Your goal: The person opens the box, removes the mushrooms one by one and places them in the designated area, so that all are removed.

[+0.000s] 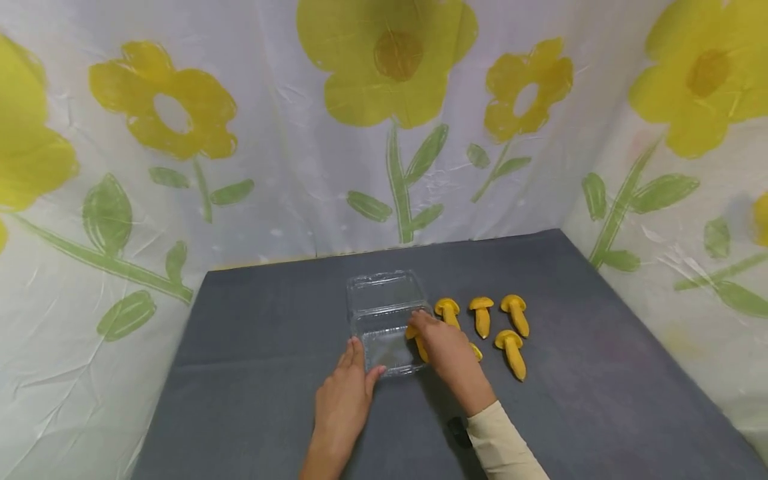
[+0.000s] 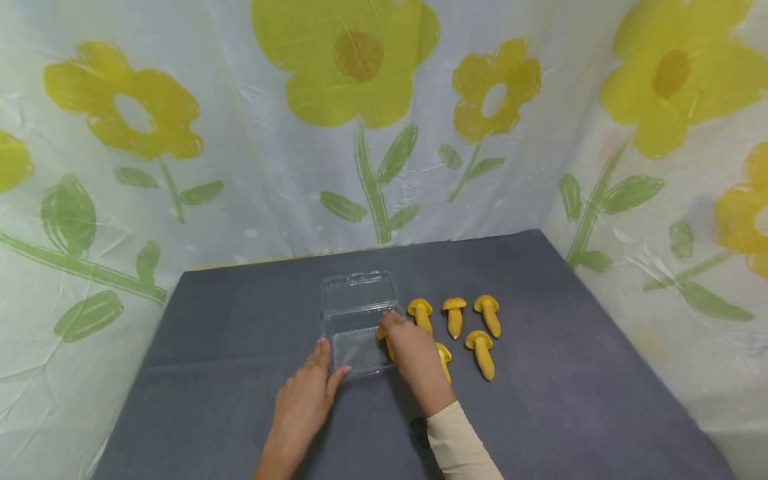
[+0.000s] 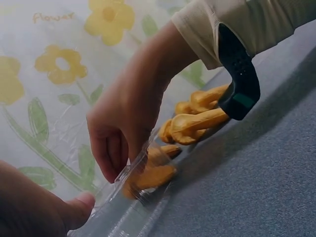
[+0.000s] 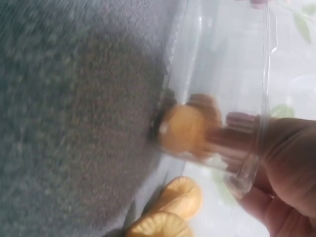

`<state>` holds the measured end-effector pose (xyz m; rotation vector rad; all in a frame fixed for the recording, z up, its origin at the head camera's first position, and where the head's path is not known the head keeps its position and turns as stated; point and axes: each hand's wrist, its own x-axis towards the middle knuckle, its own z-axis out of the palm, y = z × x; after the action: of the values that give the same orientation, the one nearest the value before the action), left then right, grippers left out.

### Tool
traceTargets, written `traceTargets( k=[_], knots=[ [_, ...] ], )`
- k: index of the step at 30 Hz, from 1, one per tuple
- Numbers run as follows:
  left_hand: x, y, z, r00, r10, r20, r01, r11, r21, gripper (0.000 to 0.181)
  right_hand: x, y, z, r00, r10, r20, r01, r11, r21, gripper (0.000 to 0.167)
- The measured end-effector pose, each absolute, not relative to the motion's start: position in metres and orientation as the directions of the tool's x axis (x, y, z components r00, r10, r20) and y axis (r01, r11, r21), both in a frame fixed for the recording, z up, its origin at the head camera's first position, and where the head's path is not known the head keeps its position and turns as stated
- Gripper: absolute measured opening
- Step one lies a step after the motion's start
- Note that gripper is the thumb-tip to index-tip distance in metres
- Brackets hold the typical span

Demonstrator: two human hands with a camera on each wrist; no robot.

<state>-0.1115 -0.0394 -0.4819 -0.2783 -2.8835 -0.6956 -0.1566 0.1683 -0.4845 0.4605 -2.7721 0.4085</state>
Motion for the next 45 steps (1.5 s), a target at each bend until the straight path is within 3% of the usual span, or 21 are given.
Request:
traceTargets(
  k=[10,16,20,24,28,34,39,45],
  knots=[
    [-0.114,-0.037,-0.48,-0.961,0.157,0.229,0.241,0.881,0.407,0.07,-0.162,0.157,-0.486,-0.901,-0.197,0.386,-0.245,0.966,-0.08,0.027],
    [-0.109,-0.038,-0.485,-0.959,0.16,0.232,0.243,0.887,0.391,0.07,-0.159,0.153,-0.49,-0.913,-0.192,0.359,-0.229,0.971,-0.064,0.028],
    [-0.107,-0.041,-0.484,-0.964,0.157,0.215,0.232,0.889,0.394,0.07,-0.156,0.153,-0.487,-0.917,-0.22,0.333,-0.267,0.958,-0.101,0.032],
    [-0.107,-0.042,-0.482,-0.965,0.166,0.201,0.234,0.892,0.387,0.071,-0.153,0.158,-0.481,-0.925,-0.204,0.32,-0.268,0.948,-0.172,0.024],
    [-0.11,-0.044,-0.482,-0.962,0.177,0.206,0.245,0.895,0.374,0.072,-0.152,0.166,-0.474,-0.935,-0.155,0.318,-0.25,0.926,-0.284,0.017],
    [-0.109,-0.046,-0.48,-0.961,0.176,0.214,0.247,0.893,0.375,0.07,-0.147,0.192,-0.458,-0.924,-0.069,0.376,-0.252,0.85,-0.463,0.025],
    [-0.113,-0.044,-0.477,-0.959,0.173,0.223,0.25,0.888,0.386,0.07,-0.142,0.233,-0.444,-0.893,0.003,0.45,-0.232,0.854,-0.466,0.028],
    [-0.115,-0.04,-0.475,-0.961,0.174,0.217,0.247,0.89,0.383,0.07,-0.13,0.277,-0.442,-0.898,0.072,0.434,-0.16,0.866,-0.474,0.031]
  ],
)
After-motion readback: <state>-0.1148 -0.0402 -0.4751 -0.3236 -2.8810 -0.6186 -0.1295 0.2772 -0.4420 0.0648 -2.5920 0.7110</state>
